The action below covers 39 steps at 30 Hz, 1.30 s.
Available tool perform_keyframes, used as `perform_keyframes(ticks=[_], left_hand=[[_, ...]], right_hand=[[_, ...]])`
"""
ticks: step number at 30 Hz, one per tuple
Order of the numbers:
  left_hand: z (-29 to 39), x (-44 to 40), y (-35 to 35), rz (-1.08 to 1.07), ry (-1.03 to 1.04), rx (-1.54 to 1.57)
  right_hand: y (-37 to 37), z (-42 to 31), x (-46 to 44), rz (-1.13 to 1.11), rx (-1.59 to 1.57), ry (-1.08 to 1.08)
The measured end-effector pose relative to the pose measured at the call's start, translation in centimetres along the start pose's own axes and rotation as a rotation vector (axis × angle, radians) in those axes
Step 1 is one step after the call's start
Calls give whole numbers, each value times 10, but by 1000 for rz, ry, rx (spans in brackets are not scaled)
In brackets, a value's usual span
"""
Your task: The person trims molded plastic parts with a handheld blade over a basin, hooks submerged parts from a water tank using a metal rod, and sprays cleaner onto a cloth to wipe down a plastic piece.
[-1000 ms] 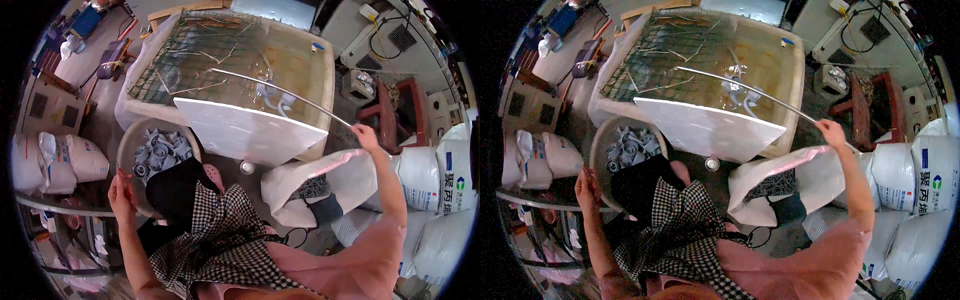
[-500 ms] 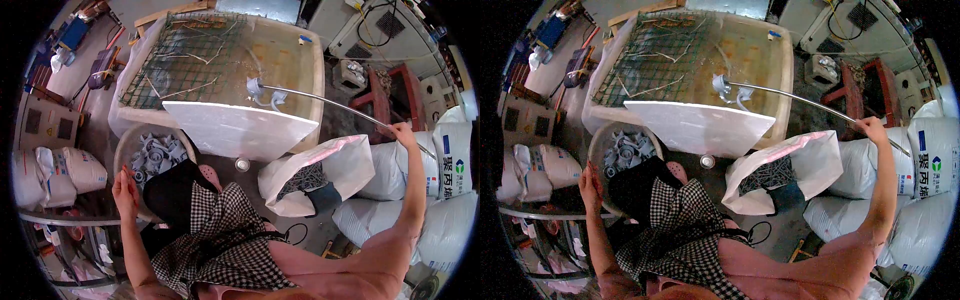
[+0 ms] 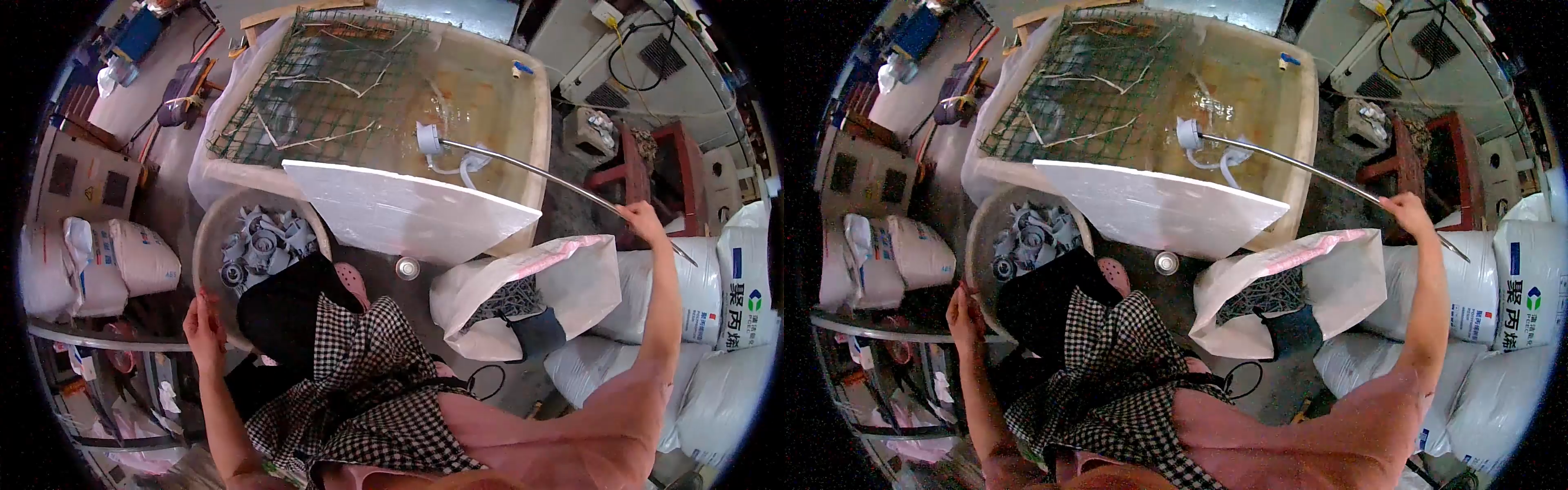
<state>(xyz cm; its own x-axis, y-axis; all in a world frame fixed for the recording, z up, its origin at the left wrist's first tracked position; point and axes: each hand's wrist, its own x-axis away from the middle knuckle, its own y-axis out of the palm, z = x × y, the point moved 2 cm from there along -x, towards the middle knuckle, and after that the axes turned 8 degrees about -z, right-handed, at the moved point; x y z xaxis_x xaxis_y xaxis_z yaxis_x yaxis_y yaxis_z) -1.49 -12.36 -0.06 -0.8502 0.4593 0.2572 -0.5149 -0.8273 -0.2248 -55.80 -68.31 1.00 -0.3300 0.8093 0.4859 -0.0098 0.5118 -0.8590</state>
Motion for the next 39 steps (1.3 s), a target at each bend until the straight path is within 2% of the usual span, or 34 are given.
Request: perform_keyframes(ticks=[2,4,7,9,11,14,16,20,26,29,32,35,38,39], left_hand=[[-3,2,-2,12,-7,-4],[-7,0,1,15,-18,-10],[-11,-10,13,45,-41,46],[-8,-9,26,-45,-49,-86],[-12,-11,28,-76,-32,-90],[-11,-14,28,-135,-12,-77],[-11,-14,28,-160,-8,-60],[-13,-15,28,-126,-11,-33],[-14,-15,25,-87,-26,15],[-15,-15,22,-74,-39,45],[-9,-13,23,-85,-45,56],[-12,-14,23,-58,-67,58],[-7,-7,21,-51,-62,26],[-3,-6,23,-71,-37,-5]], right_hand=[[-6,35,8,4,-31,28],[-8,43,17,5,-64,66],[-4,37,29,72,5,-7],[4,34,30,73,-48,22],[10,32,27,75,-99,45],[18,24,13,36,18,46],[26,5,6,60,74,-60],[36,-50,-4,-6,31,-63],[85,-78,-90,-23,-28,-133],[110,-111,-124,54,-47,-266],[139,-146,-164,-25,-5,-229],[143,-196,-152,-25,-29,-337],[129,-192,-149,-12,-39,-344],[118,-181,-142,60,3,-319]])
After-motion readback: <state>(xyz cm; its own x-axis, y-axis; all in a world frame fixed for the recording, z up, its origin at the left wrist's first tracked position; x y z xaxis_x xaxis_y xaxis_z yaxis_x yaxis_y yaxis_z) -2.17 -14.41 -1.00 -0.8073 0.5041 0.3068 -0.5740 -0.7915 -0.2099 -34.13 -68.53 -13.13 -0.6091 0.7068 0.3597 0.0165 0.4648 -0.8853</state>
